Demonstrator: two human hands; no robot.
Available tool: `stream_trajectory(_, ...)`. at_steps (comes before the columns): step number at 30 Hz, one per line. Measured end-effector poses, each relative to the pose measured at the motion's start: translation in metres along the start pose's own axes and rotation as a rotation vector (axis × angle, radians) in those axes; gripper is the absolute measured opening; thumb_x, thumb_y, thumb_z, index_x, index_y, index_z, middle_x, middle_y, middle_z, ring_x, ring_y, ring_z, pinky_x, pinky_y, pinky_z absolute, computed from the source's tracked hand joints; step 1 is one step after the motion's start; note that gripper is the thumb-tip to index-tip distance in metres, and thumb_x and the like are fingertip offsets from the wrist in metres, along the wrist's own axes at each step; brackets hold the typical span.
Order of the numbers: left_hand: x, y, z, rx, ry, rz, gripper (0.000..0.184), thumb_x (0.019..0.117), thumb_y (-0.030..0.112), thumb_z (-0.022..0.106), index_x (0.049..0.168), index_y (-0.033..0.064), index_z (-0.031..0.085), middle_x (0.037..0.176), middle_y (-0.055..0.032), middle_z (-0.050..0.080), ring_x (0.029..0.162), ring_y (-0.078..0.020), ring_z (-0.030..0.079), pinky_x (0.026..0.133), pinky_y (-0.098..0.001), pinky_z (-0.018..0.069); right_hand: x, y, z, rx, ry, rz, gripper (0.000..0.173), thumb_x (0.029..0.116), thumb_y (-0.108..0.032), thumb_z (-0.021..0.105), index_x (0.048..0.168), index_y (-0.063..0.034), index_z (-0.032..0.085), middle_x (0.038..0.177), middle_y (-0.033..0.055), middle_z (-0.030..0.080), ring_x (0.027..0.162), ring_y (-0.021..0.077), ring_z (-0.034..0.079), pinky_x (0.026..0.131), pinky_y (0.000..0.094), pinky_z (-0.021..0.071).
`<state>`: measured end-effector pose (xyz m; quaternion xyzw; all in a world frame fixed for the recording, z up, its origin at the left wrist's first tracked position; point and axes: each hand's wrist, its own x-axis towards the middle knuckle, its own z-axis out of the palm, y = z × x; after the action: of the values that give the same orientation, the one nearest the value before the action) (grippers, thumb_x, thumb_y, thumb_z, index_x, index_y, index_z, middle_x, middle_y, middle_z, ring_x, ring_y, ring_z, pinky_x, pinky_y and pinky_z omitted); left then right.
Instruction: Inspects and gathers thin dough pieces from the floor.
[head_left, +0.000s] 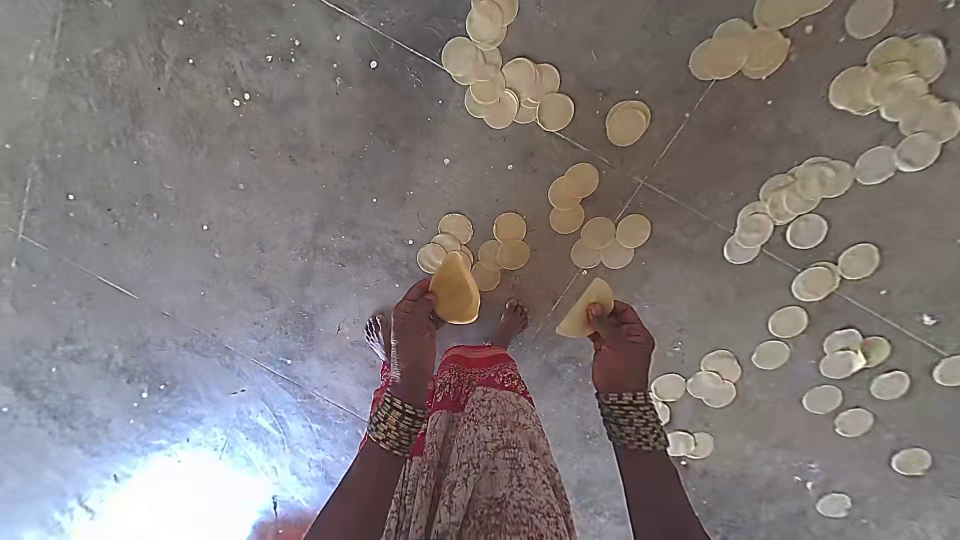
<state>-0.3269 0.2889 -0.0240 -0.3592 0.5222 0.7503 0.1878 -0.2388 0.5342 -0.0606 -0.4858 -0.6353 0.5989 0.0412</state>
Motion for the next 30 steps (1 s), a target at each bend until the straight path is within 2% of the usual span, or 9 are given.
stream_trajectory(1, -0.004, -0.004, 0.002, 0.051, -0.038, 0.026, 0.031, 0.1056, 0.001, 0.035, 0.123, -0.0069, 0.059, 0.103, -0.0101, 0.071, 0.088, -0.0161, 0.072, 0.079, -0.0341, 0.0628, 0.007, 0.015, -0.010, -0.168, 0.069, 0.020, 0.018, 0.0944, -0.002, 0.066, 0.112, -0.0006, 0.062, 0.093, 0.0036, 0.071, 0.081, 0.0089, 0.071, 0.073, 0.0259, 0.0608)
stream_trajectory(3, -0.009, -0.013, 0.006, 0.148, -0.123, 0.087, 0.033, 0.1051, 0.001, 0.035, 0.126, -0.0086, 0.059, 0.109, -0.0105, 0.071, 0.093, -0.0146, 0.072, 0.082, -0.0331, 0.0620, 0.013, 0.026, -0.023, -0.413, 0.047, 0.081, 0.050, 0.0951, -0.006, 0.069, 0.139, 0.0093, 0.050, 0.136, 0.0251, 0.060, 0.119, 0.0293, 0.063, 0.099, 0.0441, 0.0509)
stream_trajectory(4, -0.012, -0.019, 0.008, 0.196, -0.153, 0.121, 0.034, 0.1044, 0.001, 0.036, 0.126, -0.0092, 0.059, 0.111, -0.0104, 0.071, 0.094, -0.0134, 0.072, 0.083, -0.0318, 0.0616, 0.008, 0.023, -0.021, -0.439, 0.020, 0.051, 0.052, 0.0953, -0.008, 0.069, 0.140, 0.0107, 0.049, 0.139, 0.0284, 0.057, 0.123, 0.0323, 0.061, 0.100, 0.0451, 0.0509)
stream_trajectory(5, -0.014, -0.025, 0.010, 0.245, -0.182, 0.152, 0.034, 0.1039, 0.001, 0.037, 0.127, -0.0097, 0.060, 0.113, -0.0111, 0.071, 0.096, -0.0122, 0.071, 0.085, -0.0304, 0.0609, -0.002, 0.018, -0.012, -0.401, -0.007, -0.016, 0.046, 0.0939, -0.008, 0.068, 0.133, 0.0112, 0.054, 0.129, 0.0257, 0.062, 0.113, 0.0272, 0.065, 0.094, 0.0403, 0.0550)
stream_trajectory(7, -0.022, -0.038, 0.013, 0.341, -0.243, 0.225, 0.035, 0.1025, 0.000, 0.038, 0.126, -0.0107, 0.062, 0.118, -0.0129, 0.071, 0.101, -0.0092, 0.070, 0.090, -0.0272, 0.0585, -0.028, 0.000, 0.015, -0.188, -0.147, -0.112, 0.023, 0.0933, -0.006, 0.063, 0.113, 0.0055, 0.063, 0.101, 0.0058, 0.071, 0.089, 0.0081, 0.070, 0.079, 0.0265, 0.0601)
stream_trajectory(12, -0.038, -0.055, 0.023, 0.429, -0.355, 0.351, 0.033, 0.1053, 0.002, 0.042, 0.128, -0.0116, 0.061, 0.117, -0.0132, 0.072, 0.105, -0.0061, 0.069, 0.095, -0.0236, 0.0557, -0.064, -0.034, 0.069, 0.031, -0.371, -0.103, 0.014, 0.0865, -0.012, 0.075, 0.096, -0.0025, 0.069, 0.084, -0.0008, 0.072, 0.074, 0.0054, 0.069, 0.069, 0.0218, 0.0602)
stream_trajectory(17, -0.045, -0.052, 0.021, 0.312, -0.399, 0.288, 0.038, 0.1049, 0.003, 0.043, 0.136, -0.0161, 0.052, 0.128, -0.0175, 0.067, 0.112, -0.0101, 0.067, 0.101, -0.0267, 0.0540, -0.064, -0.036, 0.067, 0.020, -0.352, -0.108, 0.009, 0.0870, -0.004, 0.072, 0.095, 0.0002, 0.072, 0.086, 0.0023, 0.074, 0.077, 0.0067, 0.071, 0.074, 0.0222, 0.0615)
stream_trajectory(25, -0.043, -0.048, 0.023, 0.117, -0.250, 0.192, 0.020, 0.1026, 0.002, 0.050, 0.114, -0.0060, 0.065, 0.092, -0.0050, 0.073, 0.082, -0.0107, 0.072, 0.077, -0.0280, 0.0620, -0.063, -0.037, 0.058, 0.180, -0.446, -0.078, 0.006, 0.0883, 0.001, 0.070, 0.092, -0.0014, 0.073, 0.086, 0.0013, 0.075, 0.077, 0.0090, 0.072, 0.076, 0.0261, 0.0630)
stream_trajectory(30, -0.036, -0.040, 0.022, 0.096, -0.113, 0.111, 0.018, 0.1045, 0.003, 0.046, 0.109, -0.0038, 0.062, 0.087, -0.0053, 0.072, 0.077, -0.0131, 0.073, 0.073, -0.0310, 0.0637, -0.059, -0.037, 0.052, 0.374, -0.433, 0.031, 0.010, 0.0906, 0.005, 0.065, 0.093, -0.0033, 0.070, 0.084, 0.0048, 0.076, 0.073, 0.0147, 0.075, 0.071, 0.0317, 0.0655)
